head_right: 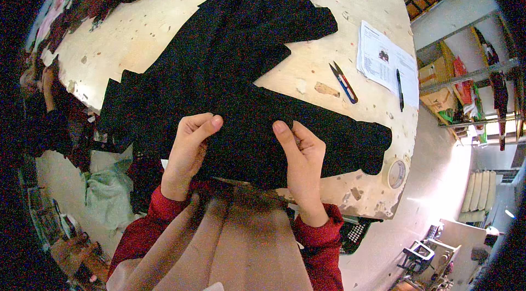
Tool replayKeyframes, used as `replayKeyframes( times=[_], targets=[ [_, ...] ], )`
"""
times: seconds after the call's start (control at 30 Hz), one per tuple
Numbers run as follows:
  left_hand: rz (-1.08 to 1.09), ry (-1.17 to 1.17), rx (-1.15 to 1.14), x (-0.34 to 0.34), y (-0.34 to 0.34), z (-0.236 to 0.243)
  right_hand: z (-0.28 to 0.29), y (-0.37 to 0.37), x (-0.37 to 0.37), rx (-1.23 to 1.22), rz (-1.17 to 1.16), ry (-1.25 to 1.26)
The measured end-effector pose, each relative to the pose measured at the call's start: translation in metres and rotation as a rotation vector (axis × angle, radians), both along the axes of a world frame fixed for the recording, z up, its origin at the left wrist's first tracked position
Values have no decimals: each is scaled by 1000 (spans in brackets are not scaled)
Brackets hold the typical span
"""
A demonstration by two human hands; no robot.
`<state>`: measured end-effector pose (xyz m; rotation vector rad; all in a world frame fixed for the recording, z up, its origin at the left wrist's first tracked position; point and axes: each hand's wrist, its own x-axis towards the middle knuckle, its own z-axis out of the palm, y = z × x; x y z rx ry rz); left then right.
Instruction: The person trims a black garment with scissors, then folds and smooths it on a table. They apply a piece of tape to the garment and write on it with a pen. The person continues to fold and adjust the garment, preparing it for the next step.
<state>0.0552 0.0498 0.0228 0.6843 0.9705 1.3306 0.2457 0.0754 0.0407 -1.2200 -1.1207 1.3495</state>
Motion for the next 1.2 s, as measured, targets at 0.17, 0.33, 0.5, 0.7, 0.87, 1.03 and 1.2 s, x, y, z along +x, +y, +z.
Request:
replayKeyframes(
  times=[0.17, 0.33, 0.5, 0.7, 0.87, 1.03, 1.2],
  targets=[
    [87, 73, 26, 3, -5, 7, 1, -3, -1, 15, -21, -60],
    [134, 135, 41, 1, -8, 6, 14, -10, -9, 39, -32, -158],
    [169, 227, 30, -3, -13, 8, 14, -14, -15, 77, -27, -124],
    [30, 615, 149, -5, -12, 10, 20, 9, -17, 652, 155, -565],
    [-79, 1418, 443, -5, -4, -6, 16, 13, 24, 372, 248, -586],
    [-147, 1790, 321, -74, -9, -40, -38, 41, 177, 169, -479, -653],
    [-300, 1757, 231, -91, 11, -1, -53, 11, 206, -21, -250, -588]
  ],
)
